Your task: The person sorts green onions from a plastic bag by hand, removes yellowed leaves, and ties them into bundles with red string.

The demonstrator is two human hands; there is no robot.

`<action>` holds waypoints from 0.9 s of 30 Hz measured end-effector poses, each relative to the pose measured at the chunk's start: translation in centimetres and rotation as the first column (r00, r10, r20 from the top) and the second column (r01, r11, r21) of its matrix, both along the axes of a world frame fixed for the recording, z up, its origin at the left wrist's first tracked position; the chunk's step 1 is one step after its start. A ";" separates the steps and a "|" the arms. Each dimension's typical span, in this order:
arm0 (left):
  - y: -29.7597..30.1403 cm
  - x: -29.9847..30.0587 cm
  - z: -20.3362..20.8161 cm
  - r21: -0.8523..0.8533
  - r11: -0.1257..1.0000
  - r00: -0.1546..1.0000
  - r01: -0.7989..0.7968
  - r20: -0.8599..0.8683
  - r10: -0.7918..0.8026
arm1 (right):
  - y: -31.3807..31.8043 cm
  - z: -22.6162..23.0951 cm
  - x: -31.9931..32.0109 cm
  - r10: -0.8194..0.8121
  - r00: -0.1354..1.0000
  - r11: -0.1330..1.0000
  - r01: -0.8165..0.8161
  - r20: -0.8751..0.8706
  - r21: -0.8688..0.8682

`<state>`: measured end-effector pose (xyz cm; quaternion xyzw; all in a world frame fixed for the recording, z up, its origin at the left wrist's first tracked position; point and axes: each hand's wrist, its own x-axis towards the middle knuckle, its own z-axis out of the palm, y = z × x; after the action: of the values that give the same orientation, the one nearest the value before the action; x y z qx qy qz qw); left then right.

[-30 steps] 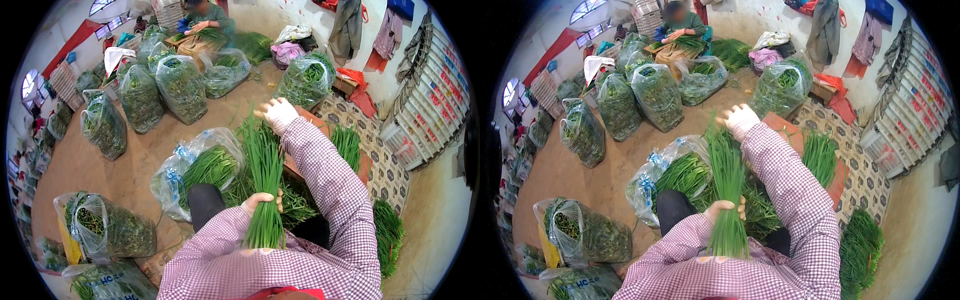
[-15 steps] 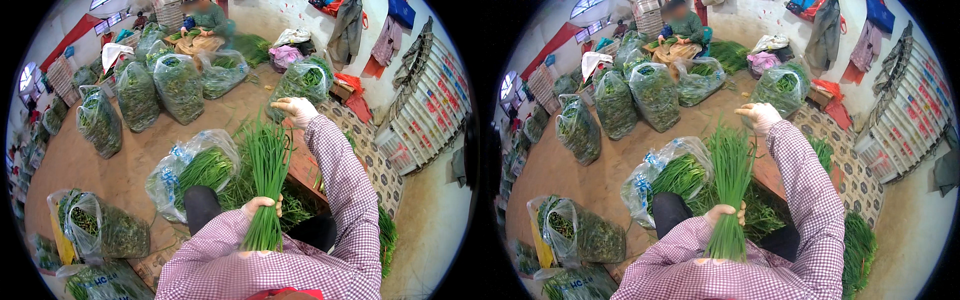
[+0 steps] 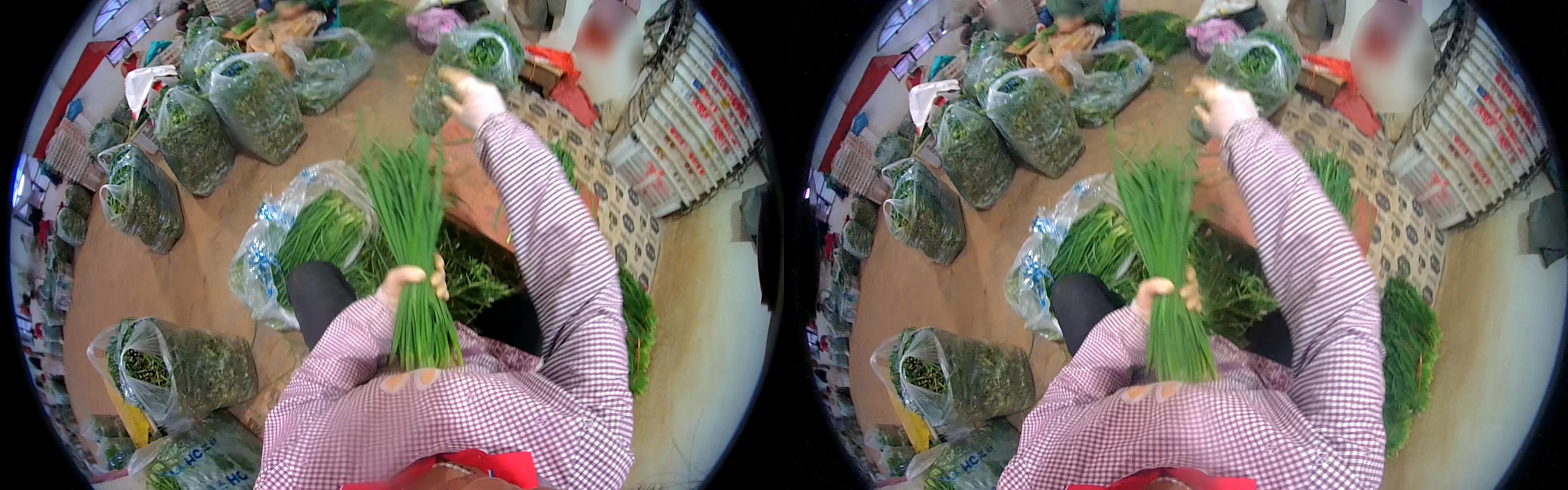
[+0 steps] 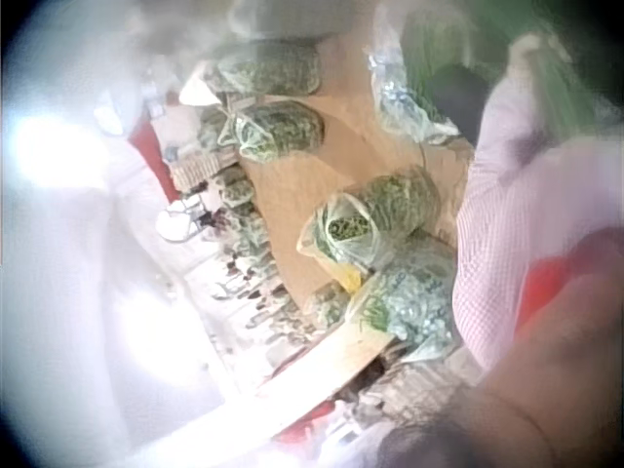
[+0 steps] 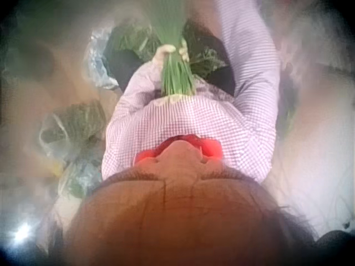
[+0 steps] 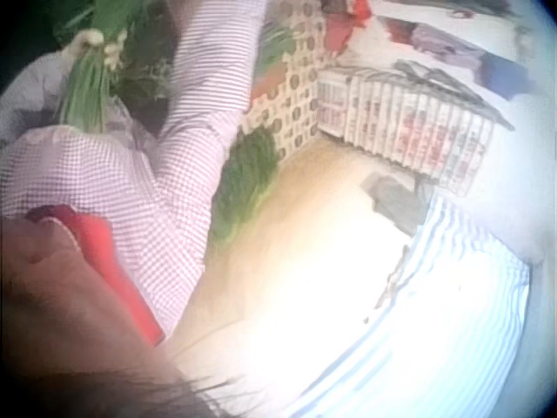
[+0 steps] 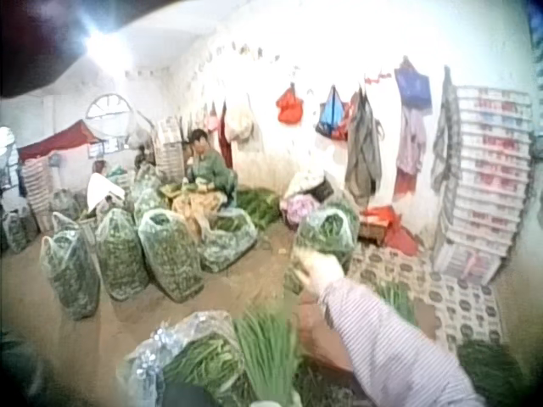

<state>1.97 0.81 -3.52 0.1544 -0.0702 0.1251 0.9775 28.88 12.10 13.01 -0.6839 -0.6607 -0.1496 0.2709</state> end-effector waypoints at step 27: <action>9.1 -5.3 3.5 -0.174 0.864 0.824 -0.473 0.259 0.504 | -22.1 -5.7 -13.6 0.464 0.690 0.831 -0.557 -0.556 0.003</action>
<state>-3.32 9.88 -0.01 0.0967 -0.1671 0.3962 0.8977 15.31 -10.04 7.34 -0.5059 -0.7325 0.1839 0.4168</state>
